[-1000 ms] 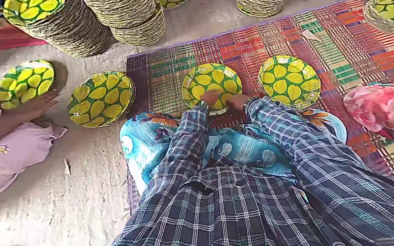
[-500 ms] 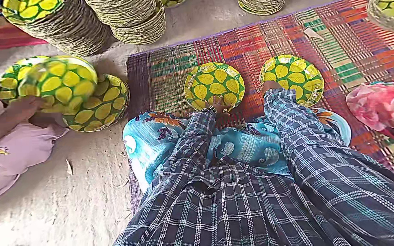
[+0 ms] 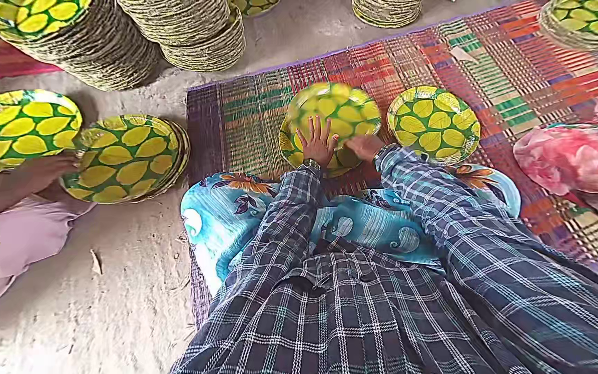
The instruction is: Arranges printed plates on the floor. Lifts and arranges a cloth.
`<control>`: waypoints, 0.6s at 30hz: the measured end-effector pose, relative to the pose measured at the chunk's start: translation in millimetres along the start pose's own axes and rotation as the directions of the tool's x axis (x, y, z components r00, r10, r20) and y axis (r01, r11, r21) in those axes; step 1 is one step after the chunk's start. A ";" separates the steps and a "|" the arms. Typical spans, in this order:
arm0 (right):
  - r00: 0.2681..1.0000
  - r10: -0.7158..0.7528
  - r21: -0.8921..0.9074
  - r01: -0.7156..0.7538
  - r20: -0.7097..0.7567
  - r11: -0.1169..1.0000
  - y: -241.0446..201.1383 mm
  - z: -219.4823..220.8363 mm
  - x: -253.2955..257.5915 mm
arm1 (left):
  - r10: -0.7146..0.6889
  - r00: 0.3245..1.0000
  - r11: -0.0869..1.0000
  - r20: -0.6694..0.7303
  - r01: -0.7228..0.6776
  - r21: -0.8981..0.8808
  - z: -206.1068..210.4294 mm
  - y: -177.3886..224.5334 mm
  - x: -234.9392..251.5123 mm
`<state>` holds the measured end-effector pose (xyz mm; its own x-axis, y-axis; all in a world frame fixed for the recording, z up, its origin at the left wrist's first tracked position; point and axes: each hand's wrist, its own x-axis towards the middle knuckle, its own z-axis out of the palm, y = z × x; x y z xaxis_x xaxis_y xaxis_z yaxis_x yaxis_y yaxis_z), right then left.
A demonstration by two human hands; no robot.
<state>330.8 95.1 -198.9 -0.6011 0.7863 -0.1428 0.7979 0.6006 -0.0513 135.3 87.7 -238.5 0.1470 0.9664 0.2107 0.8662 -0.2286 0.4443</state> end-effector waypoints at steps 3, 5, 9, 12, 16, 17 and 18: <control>0.972 0.004 -0.054 0.009 0.236 0.999 -12.8 4.1 5.5 | -0.108 0.933 0.993 0.344 0.115 0.000 4.0 -5.2 -7.0; 0.970 0.227 0.014 -0.229 0.084 0.973 1.0 0.3 4.0 | -0.093 0.862 0.996 0.498 0.083 0.042 18.4 -11.6 -15.4; 0.643 0.766 0.253 -0.741 0.001 0.622 58.2 5.3 -7.3 | -0.055 0.764 0.995 0.643 -0.014 0.102 19.5 -3.7 -15.1; 0.479 0.853 0.102 -0.878 0.209 0.468 73.8 15.2 -17.7 | -0.028 0.771 0.997 0.637 -0.027 0.077 26.1 -2.6 -12.6; 0.496 0.832 0.049 -0.865 0.248 0.500 51.3 -10.6 -17.8 | -0.025 0.782 0.999 0.623 -0.009 0.051 24.4 -1.6 -14.9; 0.514 0.827 0.046 -0.854 0.226 0.518 52.0 -11.4 -17.9 | -0.011 0.803 1.000 0.596 0.000 0.019 27.3 -4.1 -16.8; 0.513 0.834 0.054 -0.856 0.203 0.514 56.3 -9.0 -16.7 | 0.003 0.832 1.000 0.555 0.002 -0.007 33.8 -8.1 -18.5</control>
<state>385.3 117.0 -190.5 0.3658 0.8750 -0.3171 0.9272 -0.3722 0.0423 141.8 75.7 -275.4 0.3896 0.8685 -0.3066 0.8629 -0.2278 0.4511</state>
